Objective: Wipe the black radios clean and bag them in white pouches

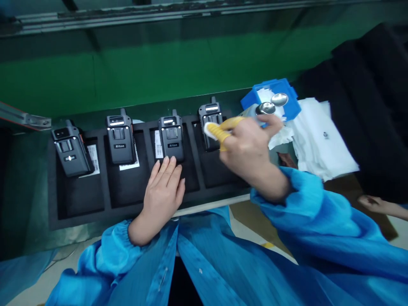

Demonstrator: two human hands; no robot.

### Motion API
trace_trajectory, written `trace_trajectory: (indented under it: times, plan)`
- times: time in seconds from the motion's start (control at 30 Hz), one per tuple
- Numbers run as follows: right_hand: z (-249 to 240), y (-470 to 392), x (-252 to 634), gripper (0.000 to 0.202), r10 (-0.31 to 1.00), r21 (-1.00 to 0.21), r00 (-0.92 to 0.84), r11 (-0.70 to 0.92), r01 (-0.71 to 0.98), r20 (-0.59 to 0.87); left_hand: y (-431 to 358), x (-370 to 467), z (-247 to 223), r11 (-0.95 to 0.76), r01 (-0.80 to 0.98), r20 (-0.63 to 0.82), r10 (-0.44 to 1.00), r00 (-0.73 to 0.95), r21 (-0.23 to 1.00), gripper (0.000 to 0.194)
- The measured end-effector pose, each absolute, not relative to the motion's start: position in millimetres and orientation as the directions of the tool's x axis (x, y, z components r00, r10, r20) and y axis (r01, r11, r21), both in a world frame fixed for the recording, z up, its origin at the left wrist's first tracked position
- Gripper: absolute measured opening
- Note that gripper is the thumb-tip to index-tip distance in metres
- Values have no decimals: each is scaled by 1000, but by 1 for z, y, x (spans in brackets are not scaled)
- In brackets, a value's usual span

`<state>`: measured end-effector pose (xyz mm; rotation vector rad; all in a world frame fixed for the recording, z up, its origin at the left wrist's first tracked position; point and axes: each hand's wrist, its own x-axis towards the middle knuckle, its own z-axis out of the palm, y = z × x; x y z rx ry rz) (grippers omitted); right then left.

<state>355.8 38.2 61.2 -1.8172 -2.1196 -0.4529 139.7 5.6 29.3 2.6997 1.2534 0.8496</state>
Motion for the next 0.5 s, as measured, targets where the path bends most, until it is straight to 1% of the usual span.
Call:
trace_trajectory:
  times: [0.1, 0.17, 0.23, 0.3, 0.37, 0.43, 0.5]
  plan:
    - [78, 44, 392, 25, 903, -13, 112, -117, 993, 416, 7, 139, 29, -674, 685, 454, 720, 525, 275, 27]
    - [87, 48, 417, 26, 870, -25, 277, -293, 956, 407, 7, 134, 31, -671, 671, 455, 727, 514, 314, 28]
    - [91, 48, 439, 27, 835, -46, 402, -417, 908, 376, 8, 124, 35, -658, 667, 466, 739, 486, 348, 31]
    - [92, 45, 457, 28, 821, -64, 458, -466, 882, 341, 10, 108, 40, -620, 703, 480, 762, 435, 348, 34]
    - [89, 42, 469, 27, 827, -74, 466, -468, 880, 315, 13, 92, 45, -535, 775, 464, 811, 358, 337, 36]
    - [82, 41, 475, 27, 840, -65, 444, -448, 892, 312, 18, 77, 47, -396, 847, 408, 881, 241, 355, 41]
    - [73, 43, 478, 29, 851, -49, 403, -411, 910, 336, 23, 68, 46, -276, 884, 335, 931, 147, 378, 51]
